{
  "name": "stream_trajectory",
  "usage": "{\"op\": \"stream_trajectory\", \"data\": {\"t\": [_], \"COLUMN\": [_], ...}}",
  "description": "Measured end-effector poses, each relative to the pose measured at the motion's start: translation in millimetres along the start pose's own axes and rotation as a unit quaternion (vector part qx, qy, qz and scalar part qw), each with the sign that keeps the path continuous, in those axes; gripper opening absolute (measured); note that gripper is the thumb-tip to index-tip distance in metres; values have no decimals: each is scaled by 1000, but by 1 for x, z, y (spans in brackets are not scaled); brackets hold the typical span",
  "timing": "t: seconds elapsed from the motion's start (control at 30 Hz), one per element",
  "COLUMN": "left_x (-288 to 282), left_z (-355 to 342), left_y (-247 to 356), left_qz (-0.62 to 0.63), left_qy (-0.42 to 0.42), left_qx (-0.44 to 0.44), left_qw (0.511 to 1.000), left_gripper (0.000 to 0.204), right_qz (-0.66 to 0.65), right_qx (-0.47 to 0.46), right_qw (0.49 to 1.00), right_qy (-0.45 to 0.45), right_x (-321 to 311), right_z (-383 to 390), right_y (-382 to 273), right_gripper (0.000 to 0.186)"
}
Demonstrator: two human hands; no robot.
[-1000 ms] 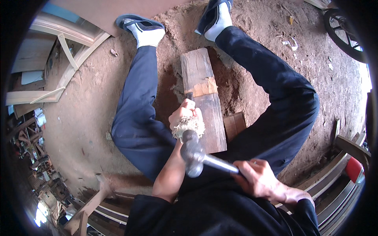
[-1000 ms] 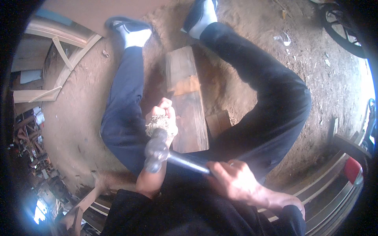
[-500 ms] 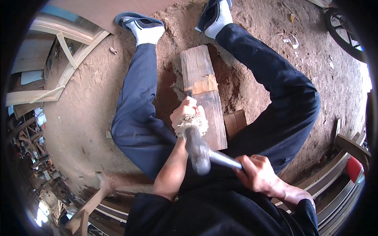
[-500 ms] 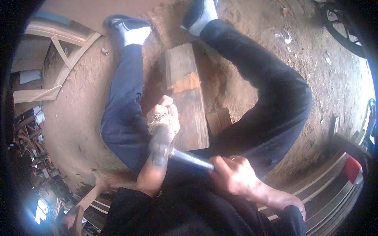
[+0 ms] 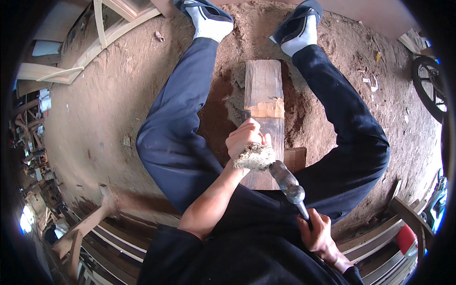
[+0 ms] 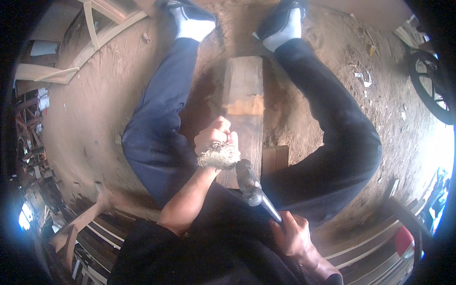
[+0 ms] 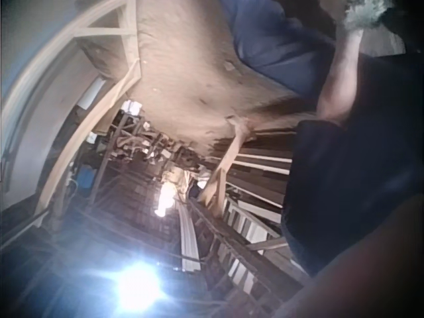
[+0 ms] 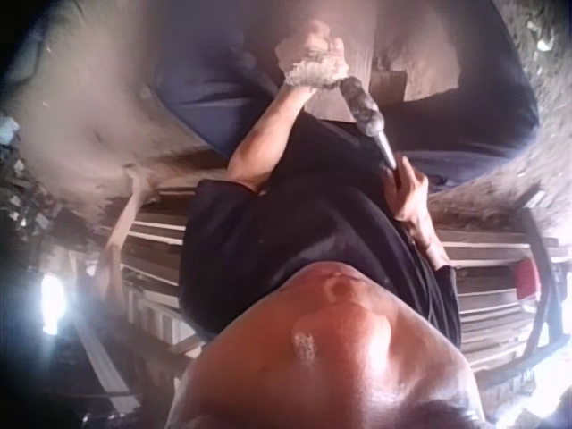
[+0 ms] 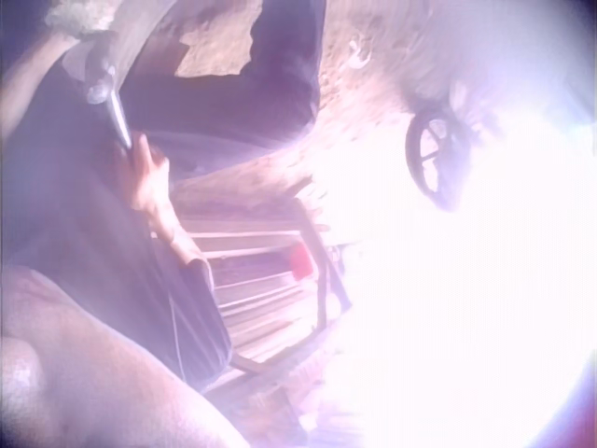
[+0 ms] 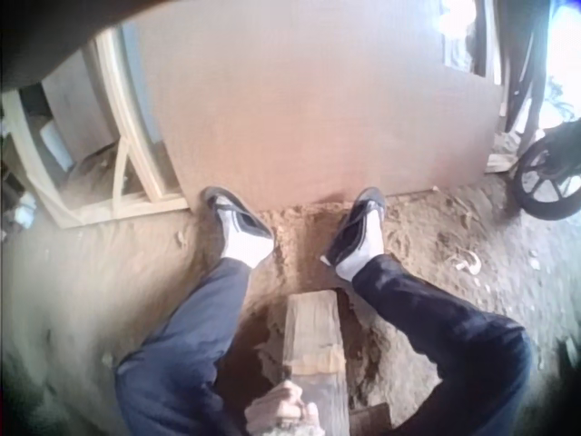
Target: The person sits on the ground and repeatedly strikes a small piece of wood with a hammer, carving or shaping it. The person holds the wood in one hand and uses the hammer in the other to chip away material.
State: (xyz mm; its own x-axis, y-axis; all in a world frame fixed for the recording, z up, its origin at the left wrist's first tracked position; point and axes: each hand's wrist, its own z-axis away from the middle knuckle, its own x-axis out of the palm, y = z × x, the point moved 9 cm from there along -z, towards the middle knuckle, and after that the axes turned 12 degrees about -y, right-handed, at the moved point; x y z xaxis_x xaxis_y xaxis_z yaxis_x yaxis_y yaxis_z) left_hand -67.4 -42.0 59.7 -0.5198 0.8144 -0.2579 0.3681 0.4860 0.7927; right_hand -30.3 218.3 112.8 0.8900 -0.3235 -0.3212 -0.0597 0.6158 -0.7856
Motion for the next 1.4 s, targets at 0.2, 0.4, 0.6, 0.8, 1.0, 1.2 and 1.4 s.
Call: {"op": "stream_trajectory", "data": {"t": [0.2,0.4,0.6,0.8,1.0,1.2,1.4], "left_x": [-6,-7,-12,-11,-8,-3,-4], "left_z": [-2,-1,0,8,38,26,15], "left_y": [-1,-4,-9,-19,-51,-31,-23], "left_qz": [27,48,80,52,56,75,-71], "left_qy": [12,-3,24,12,-8,-109,-137], "left_qx": [-5,-13,-29,-104,-310,-151,-223], "left_qw": [1000,999,996,993,949,980,962], "left_gripper": [32,33,34,31,34,33,26], "right_qz": [4,3,0,28,116,100,140], "right_qx": [19,-9,-49,-139,-203,-248,-202], "right_qw": [1000,1000,999,990,972,963,969], "right_qy": [14,14,0,0,22,20,-6], "right_x": [-1,-3,-1,-7,2,-11,-4], "right_z": [-1,-13,-16,-22,-31,-25,-36], "right_y": [-2,-20,-27,-53,-47,-83,-63], "right_gripper": [19,7,15,26,26,18,26]}}
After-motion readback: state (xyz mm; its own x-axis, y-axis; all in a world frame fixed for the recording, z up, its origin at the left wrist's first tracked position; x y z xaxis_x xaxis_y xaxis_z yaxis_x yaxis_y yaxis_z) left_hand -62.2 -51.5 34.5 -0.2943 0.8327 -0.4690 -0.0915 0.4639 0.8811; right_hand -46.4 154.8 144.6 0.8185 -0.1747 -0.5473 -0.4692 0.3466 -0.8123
